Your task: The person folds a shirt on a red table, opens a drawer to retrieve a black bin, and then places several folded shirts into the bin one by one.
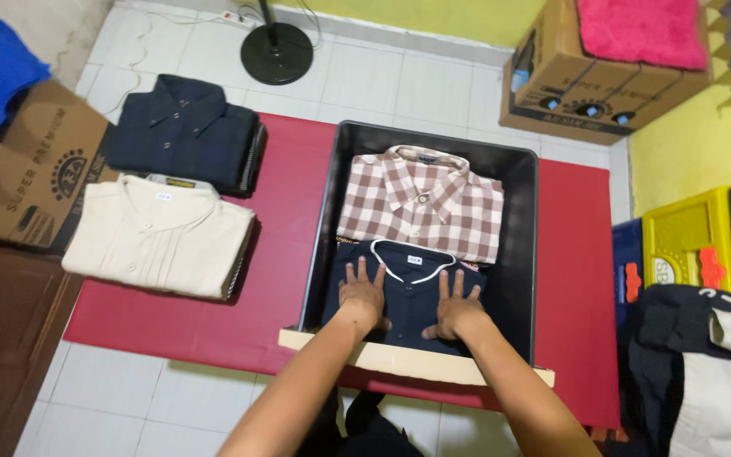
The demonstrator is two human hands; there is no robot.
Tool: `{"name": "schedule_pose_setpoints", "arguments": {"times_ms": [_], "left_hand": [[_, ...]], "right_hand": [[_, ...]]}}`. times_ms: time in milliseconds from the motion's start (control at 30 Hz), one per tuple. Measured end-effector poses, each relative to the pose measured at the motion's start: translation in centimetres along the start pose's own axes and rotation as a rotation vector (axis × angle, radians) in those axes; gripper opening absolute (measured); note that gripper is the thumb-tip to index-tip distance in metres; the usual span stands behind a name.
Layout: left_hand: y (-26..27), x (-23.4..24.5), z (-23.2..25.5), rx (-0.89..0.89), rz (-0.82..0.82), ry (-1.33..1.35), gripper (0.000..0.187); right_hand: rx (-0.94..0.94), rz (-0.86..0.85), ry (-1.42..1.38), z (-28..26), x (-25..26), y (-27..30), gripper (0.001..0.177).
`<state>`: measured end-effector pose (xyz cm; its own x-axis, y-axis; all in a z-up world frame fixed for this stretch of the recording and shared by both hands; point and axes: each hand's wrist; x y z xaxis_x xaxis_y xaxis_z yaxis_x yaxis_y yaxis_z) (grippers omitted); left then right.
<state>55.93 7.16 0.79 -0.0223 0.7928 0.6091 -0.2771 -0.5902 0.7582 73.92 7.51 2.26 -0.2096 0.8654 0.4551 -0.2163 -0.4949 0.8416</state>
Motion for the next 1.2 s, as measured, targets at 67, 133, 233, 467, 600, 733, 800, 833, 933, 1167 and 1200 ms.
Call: {"name": "schedule_pose_setpoints", "arguments": {"times_ms": [67,133,233,467,600,733,800,833,933,1167,1200], "left_hand": [[1.3,0.2,-0.8,-0.114,0.235,-0.041,0.102],[3.7,0.7,-2.3,-0.290,0.632,-0.102,0.063],[7.6,4.2,-5.6,-0.428,0.855,0.114,0.025],[15.4,8.6,-17.4,-0.258,1.339,0.148,0.034],[17.6,7.2,-26.5,-0.022,1.280,0.194,0.038],[18.6,5.1,-36.0,0.161,1.233,0.241,0.041],[18.6,3.8,-40.3,0.228,1.166,0.292,0.044],[18.6,3.2,-42.3,0.262,1.131,0.316,0.046],[18.4,1.8,-47.2,0.321,1.026,0.405,0.052],[16.2,-0.2,-53.3,0.439,0.808,0.706,0.082],[15.6,-0.5,-53.9,0.446,0.779,0.755,0.085]], "right_hand": [[0.032,0.095,0.049,0.0,0.3,0.3,0.112],[0.026,0.250,-0.094,-0.1,1.3,0.9,0.070],[0.096,0.644,-0.295,-2.2,3.8,3.3,0.045],[0.394,1.107,-0.641,-13.2,10.1,11.0,0.043],[0.517,1.073,-0.723,-21.6,11.0,12.3,0.054],[0.501,0.932,-0.803,-30.8,11.1,10.2,0.066],[0.461,0.827,-0.836,-34.8,10.8,8.0,0.068],[0.439,0.764,-0.846,-36.6,10.3,7.0,0.066],[0.406,0.715,-0.896,-40.4,8.2,4.8,0.072],[0.048,0.498,-1.016,-44.9,5.8,4.5,0.094],[0.025,0.485,-1.041,-45.3,5.5,4.2,0.097]]}}
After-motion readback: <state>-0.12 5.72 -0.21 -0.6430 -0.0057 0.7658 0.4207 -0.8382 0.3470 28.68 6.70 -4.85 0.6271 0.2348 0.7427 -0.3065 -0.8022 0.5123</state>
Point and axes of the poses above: each hand's wrist, its own y-axis away from the middle knuckle, its own x-axis out of the back of the hand, z = x × y, and after that the axes turned 11 degrees about -x, right-handed
